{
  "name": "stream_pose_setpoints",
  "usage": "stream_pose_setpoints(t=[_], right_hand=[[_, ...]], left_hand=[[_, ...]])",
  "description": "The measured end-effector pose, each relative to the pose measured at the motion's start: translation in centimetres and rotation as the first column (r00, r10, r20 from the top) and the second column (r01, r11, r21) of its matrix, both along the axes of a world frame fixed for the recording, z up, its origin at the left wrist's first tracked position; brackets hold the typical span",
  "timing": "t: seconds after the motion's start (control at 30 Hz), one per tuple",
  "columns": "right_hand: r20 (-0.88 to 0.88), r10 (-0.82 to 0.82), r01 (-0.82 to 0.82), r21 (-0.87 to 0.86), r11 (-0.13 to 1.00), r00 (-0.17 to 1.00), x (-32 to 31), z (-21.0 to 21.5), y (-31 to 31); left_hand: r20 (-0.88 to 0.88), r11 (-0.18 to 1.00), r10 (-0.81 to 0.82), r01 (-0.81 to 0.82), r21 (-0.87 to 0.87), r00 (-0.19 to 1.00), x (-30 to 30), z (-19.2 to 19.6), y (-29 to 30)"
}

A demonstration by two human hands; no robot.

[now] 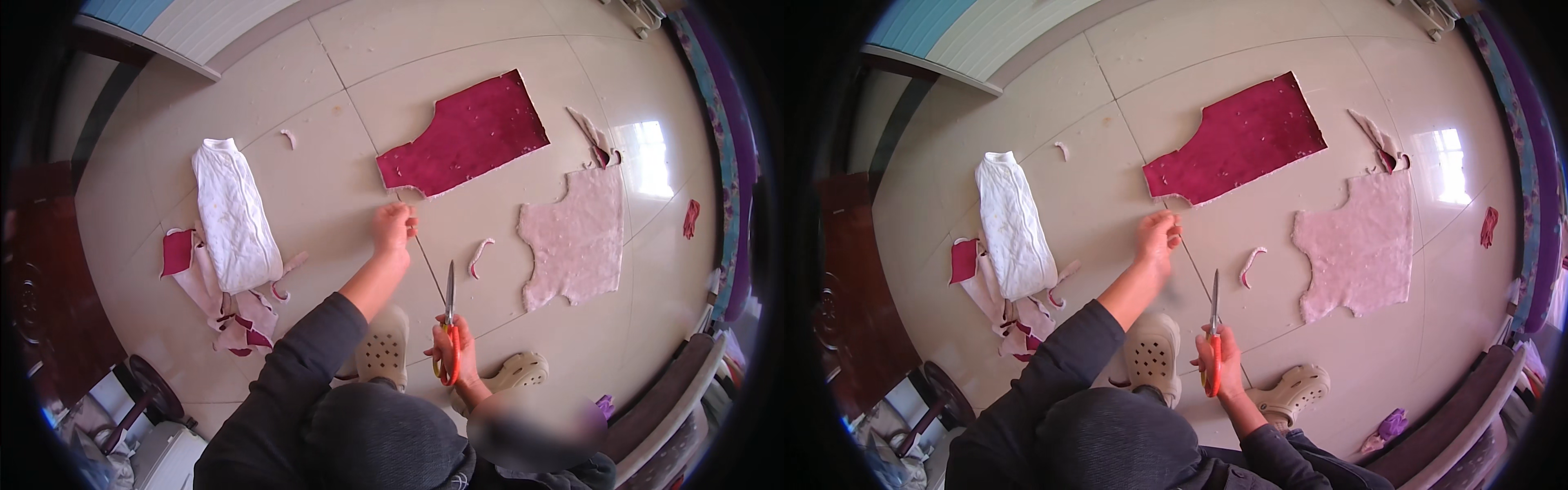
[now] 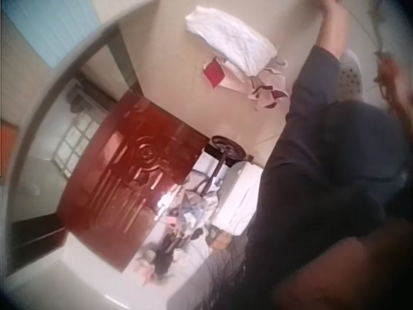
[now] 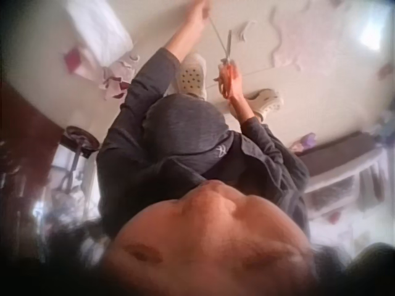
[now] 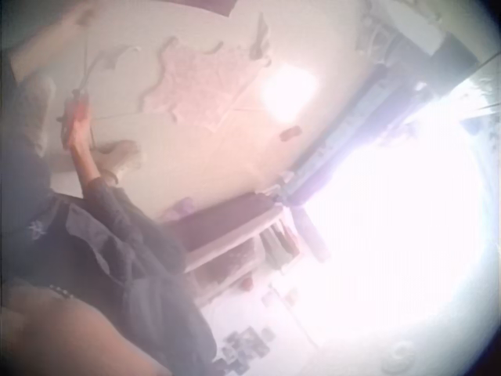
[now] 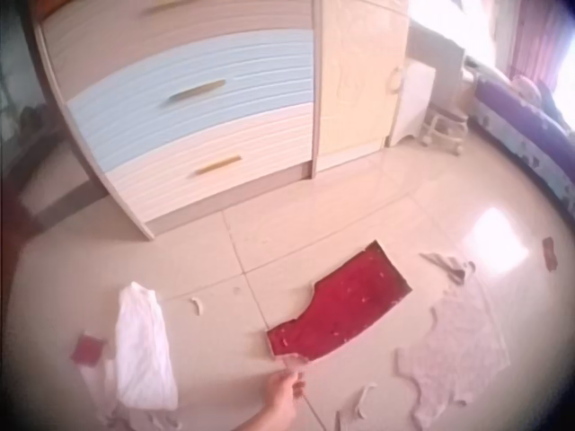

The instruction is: The person aligns a red fabric piece with a light pink pattern on the floor, then uses scissors to trim the edges of the red fabric along the pattern. The person repeatedly adjusts the fabric and cuts away excess material to match the shape.

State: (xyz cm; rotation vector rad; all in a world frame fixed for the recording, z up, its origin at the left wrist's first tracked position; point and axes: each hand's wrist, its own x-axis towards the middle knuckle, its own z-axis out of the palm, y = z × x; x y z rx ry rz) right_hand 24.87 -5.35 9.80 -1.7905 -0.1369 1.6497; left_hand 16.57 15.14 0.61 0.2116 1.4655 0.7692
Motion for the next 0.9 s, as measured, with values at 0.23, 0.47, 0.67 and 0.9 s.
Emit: stream_pose_setpoints(t=[0.23,0.47,0.67,0.9], right_hand=[[0.555,0.565,-0.57,-0.187,0.8,0.611,0.3,-2.8,-2.2],[0.505,0.8,-0.743,-0.387,0.546,0.324,0.8,-3.1,-4.3],[0.472,0.847,-0.799,-0.397,0.452,0.245,1.8,-3.4,-1.5],[0.985,0.085,-0.713,0.047,0.7,0.149,9.1,-3.7,15.4]], left_hand=[[-0.875,0.453,0.02,0.776,0.44,0.484,-2.8,0.8,3.6],[-0.97,0.058,0.238,0.997,0.059,0.043,-2.7,-2.0,5.4],[-0.974,-0.085,0.217,0.995,0.054,0.071,-3.2,-2.1,8.0],[-0.932,-0.186,0.141,0.934,0.305,0.333,-3.4,4.3,7.6]])
